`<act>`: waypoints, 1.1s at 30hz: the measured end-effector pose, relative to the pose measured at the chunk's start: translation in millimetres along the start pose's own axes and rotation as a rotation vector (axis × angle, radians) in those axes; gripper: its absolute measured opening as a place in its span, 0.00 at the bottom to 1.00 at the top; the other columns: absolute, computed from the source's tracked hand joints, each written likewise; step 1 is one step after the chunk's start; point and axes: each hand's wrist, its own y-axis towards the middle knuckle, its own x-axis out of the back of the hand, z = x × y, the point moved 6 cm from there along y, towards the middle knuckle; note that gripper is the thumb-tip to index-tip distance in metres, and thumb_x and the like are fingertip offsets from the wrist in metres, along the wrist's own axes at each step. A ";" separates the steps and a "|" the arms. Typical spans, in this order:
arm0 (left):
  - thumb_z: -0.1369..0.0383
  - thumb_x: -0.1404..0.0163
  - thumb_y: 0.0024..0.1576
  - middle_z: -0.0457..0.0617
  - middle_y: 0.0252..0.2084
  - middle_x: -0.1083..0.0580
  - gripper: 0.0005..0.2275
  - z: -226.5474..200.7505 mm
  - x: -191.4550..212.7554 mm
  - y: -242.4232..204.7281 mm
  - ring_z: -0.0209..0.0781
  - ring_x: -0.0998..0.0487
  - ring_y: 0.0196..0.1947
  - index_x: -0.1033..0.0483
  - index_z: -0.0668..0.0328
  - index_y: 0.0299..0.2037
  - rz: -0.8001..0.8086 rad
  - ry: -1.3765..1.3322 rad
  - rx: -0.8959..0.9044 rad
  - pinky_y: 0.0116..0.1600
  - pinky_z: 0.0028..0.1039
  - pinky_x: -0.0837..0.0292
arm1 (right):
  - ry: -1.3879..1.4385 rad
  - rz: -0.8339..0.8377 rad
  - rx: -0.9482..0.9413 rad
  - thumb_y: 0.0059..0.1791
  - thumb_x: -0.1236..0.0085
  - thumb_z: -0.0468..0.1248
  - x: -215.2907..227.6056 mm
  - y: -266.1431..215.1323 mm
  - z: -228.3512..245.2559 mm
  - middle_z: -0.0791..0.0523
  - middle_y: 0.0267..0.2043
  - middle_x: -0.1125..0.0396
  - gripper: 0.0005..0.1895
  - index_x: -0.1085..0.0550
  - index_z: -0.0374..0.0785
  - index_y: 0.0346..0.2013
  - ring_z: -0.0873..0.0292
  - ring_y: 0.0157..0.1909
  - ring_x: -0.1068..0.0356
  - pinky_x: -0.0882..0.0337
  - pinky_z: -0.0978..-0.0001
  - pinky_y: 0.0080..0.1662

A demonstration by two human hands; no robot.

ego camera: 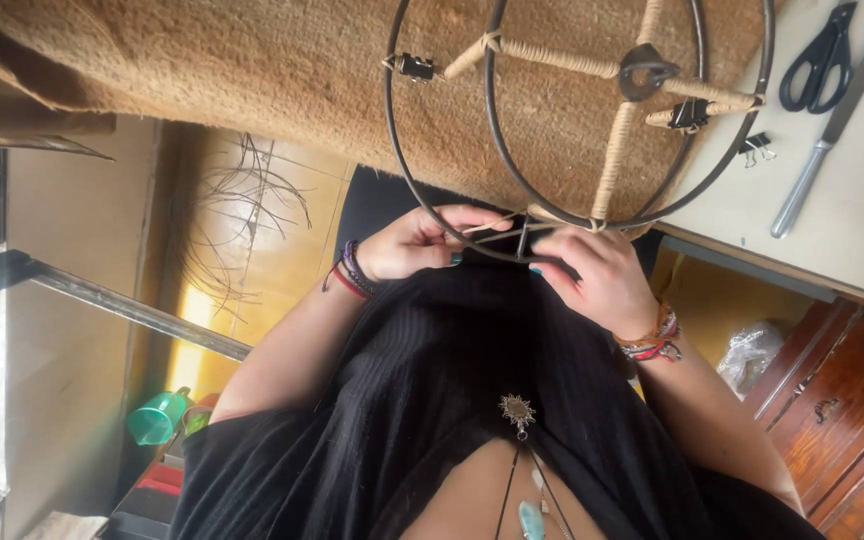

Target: Wrapping a thin cord or twine around a circular metal frame to create a decorative item or furniture component.

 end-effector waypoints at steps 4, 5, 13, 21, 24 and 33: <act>0.85 0.53 0.54 0.34 0.23 0.43 0.28 21.9 4.2 -8.0 0.19 0.43 0.22 0.37 0.72 0.68 0.056 -0.154 0.015 0.32 0.10 0.46 | 0.034 -0.178 -0.077 0.49 0.33 0.43 -5.3 -2.4 7.9 0.62 0.42 0.27 0.16 0.21 0.43 0.50 0.58 0.41 0.28 0.26 0.64 0.47; 0.84 0.52 0.54 0.35 0.22 0.43 0.27 10.8 -0.5 -3.5 0.19 0.43 0.20 0.37 0.74 0.67 0.071 -0.163 0.006 0.32 0.11 0.47 | -0.003 -0.207 -0.076 0.49 0.34 0.40 -6.3 2.6 16.0 0.61 0.39 0.28 0.17 0.21 0.42 0.52 0.58 0.38 0.28 0.26 0.63 0.43; 0.83 0.49 0.54 0.59 0.51 0.22 0.24 34.0 20.0 -8.3 0.20 0.33 0.24 0.29 0.71 0.63 -0.003 -0.083 -0.018 0.32 0.12 0.40 | -0.260 -0.266 0.036 0.51 0.38 0.36 -37.7 27.8 22.6 0.60 0.30 0.27 0.11 0.17 0.45 0.48 0.58 0.30 0.25 0.23 0.68 0.36; 0.78 0.44 0.53 0.38 0.22 0.30 0.14 -42.6 99.3 -61.0 0.30 0.37 0.15 0.15 0.49 0.46 -0.580 1.045 0.030 0.26 0.17 0.38 | 0.088 -0.459 0.064 0.50 0.35 0.32 -44.0 -3.5 -14.3 0.54 0.31 0.23 0.03 0.16 0.35 0.36 0.52 0.33 0.23 0.24 0.65 0.42; 0.64 0.52 0.57 0.57 0.53 0.31 0.16 -100.6 57.4 -75.6 0.54 0.30 0.57 0.26 0.60 0.53 -0.846 1.566 -0.244 0.64 0.49 0.40 | 0.274 -0.479 -0.030 0.56 0.52 0.34 -18.7 14.5 2.3 0.45 0.44 0.37 0.12 0.24 0.33 0.31 0.47 0.47 0.34 0.32 0.55 0.49; 0.72 0.59 0.65 0.54 0.51 0.23 0.14 95.3 25.9 -34.5 0.34 0.19 0.38 0.27 0.62 0.59 -0.434 0.068 0.319 0.44 0.21 0.21 | 0.455 -0.259 -0.075 0.60 0.59 0.30 -9.7 -5.8 -10.7 0.46 0.28 0.28 0.13 0.29 0.20 0.41 0.41 0.39 0.22 0.24 0.49 0.45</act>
